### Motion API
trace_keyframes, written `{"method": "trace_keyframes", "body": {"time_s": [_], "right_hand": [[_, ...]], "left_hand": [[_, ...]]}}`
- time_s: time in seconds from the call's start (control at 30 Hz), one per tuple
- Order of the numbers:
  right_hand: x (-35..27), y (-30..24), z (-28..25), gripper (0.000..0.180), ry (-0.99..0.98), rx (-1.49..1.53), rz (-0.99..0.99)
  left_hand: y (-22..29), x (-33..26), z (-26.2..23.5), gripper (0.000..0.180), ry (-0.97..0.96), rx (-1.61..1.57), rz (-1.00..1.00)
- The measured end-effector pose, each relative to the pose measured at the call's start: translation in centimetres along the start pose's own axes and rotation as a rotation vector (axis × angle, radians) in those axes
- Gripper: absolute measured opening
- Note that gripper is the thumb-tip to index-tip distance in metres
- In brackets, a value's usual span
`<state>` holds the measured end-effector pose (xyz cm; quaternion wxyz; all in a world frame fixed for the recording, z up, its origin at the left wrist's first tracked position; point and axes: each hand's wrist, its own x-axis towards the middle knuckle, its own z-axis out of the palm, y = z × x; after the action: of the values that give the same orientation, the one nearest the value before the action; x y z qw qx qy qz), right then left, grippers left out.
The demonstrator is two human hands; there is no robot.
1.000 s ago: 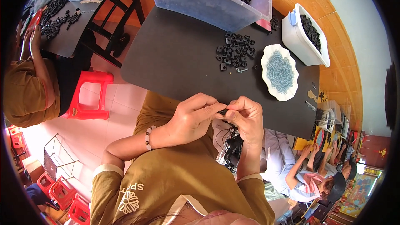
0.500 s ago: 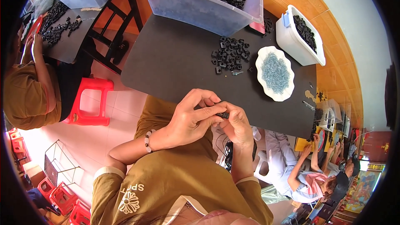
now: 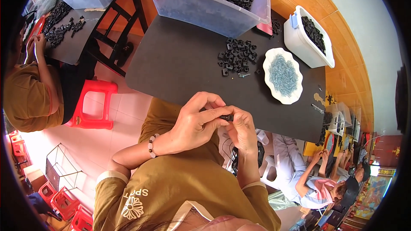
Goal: The person assembles plastic components by picking up springs from a dish and inserting them into plastic clips from the table by hand.
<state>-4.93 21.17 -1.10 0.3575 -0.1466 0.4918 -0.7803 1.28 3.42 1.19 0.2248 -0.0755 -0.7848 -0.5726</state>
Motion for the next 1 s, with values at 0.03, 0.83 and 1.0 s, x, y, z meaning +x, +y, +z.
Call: {"method": "trace_keyframes", "body": {"time_s": [0.03,0.83,1.0], "right_hand": [[-0.1,-0.5,0.5,0.06,0.045,-0.08,-0.026],[4.4,-10.1,-4.6,0.014,0.398,-0.804,-0.336],[10.1,-22.7,-13.9,0.037,0.79,-0.856,-0.688]], "left_hand": [[-0.1,0.0,0.0,0.033,0.0,-0.001,0.003],[-3.0,0.9,0.3,0.015,0.046,-0.024,-0.094],[-2.9,1.3,0.5,0.01,0.068,-0.104,-0.179]]}}
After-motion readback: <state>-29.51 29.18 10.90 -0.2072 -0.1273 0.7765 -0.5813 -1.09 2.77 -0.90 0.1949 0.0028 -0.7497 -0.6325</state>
